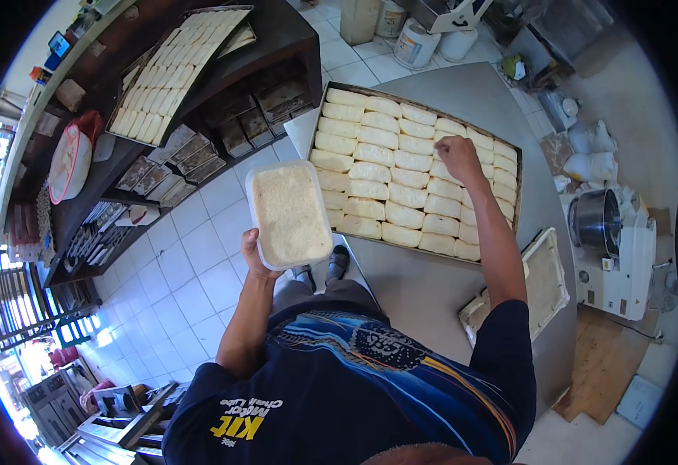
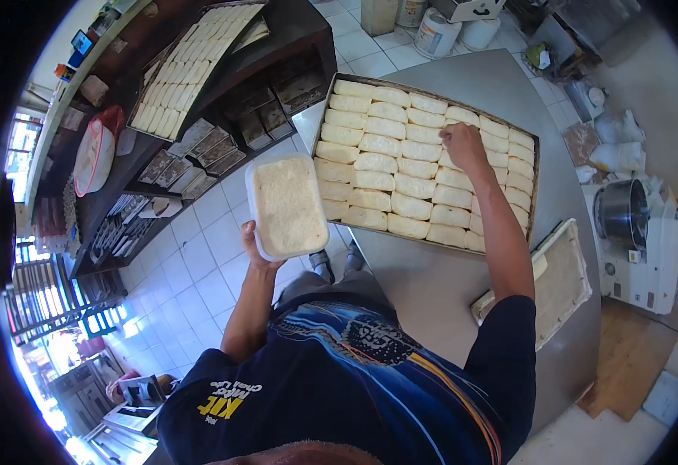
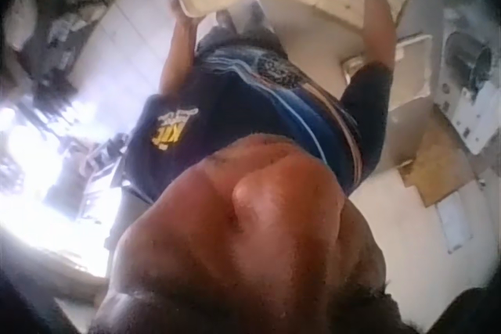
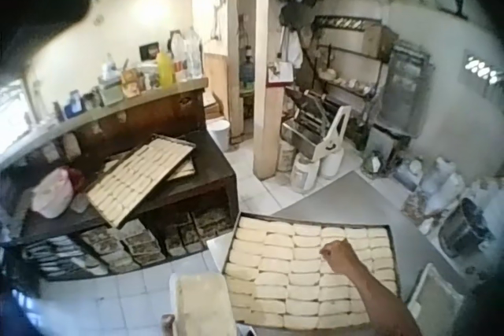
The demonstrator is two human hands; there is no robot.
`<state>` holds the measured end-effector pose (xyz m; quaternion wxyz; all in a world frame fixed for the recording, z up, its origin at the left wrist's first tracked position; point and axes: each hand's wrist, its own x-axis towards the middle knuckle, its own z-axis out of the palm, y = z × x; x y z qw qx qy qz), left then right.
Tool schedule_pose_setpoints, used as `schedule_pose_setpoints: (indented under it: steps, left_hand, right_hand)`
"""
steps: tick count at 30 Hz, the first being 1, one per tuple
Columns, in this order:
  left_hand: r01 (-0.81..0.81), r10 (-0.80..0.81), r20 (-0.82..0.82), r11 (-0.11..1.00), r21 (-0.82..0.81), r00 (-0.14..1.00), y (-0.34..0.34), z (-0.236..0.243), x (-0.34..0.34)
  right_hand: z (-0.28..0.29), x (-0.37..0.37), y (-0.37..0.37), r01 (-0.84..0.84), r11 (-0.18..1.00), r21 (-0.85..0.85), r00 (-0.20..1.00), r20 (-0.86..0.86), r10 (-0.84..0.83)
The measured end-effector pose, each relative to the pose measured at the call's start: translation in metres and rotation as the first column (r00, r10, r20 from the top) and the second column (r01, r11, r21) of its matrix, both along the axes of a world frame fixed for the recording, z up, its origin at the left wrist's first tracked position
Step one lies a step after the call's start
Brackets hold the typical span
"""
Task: Sprinkling toppings on dough trays and loading them into an industrial oven.
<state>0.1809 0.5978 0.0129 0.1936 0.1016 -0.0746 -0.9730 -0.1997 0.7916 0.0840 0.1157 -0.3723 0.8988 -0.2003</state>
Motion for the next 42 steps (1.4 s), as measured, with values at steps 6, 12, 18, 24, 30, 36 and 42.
schedule_pose_setpoints:
  steps: [6, 12, 18, 24, 30, 36, 42]
  left_hand:
    - [-0.041, 0.04, -0.048, 0.999, -0.024, 0.998, 0.005, 0.007, 0.01]
    - [-0.049, 0.049, -0.058, 0.999, -0.009, 0.997, -0.006, -0.004, 0.036]
    - [0.022, -0.022, -0.016, 1.0, -0.002, 1.0, -0.022, -0.007, 0.04]
    - [0.151, -0.15, -0.078, 0.989, 0.003, 0.986, -0.024, 0.003, 0.035]
    - [0.267, -0.268, -0.051, 0.963, -0.035, 0.962, -0.02, -0.01, 0.015]
    - [0.331, -0.332, -0.046, 0.943, -0.012, 0.942, 0.014, 0.024, -0.026]
    - [0.387, -0.388, -0.019, 0.921, -0.038, 0.922, 0.019, 0.013, -0.062]
  right_hand:
    - [0.001, 0.029, 0.003, -0.066, 0.998, -0.012, 0.993, 0.097, 0.067]
    - [-0.018, 0.033, 0.019, -0.034, 0.999, 0.03, 0.996, -0.086, 0.036]
    - [-0.027, 0.077, 0.008, -0.068, 0.998, -0.012, 0.992, 0.109, 0.069]
    - [-0.022, 0.081, 0.029, 0.045, 0.994, 0.098, 0.979, -0.203, -0.024]
    - [0.043, 0.165, -0.021, 0.062, 0.93, -0.362, 0.98, 0.197, 0.011]
    - [0.074, 0.228, -0.069, -0.167, 0.961, -0.219, 0.92, 0.315, 0.232]
    - [0.047, 0.232, -0.077, -0.191, 0.969, -0.154, 0.978, 0.055, 0.202]
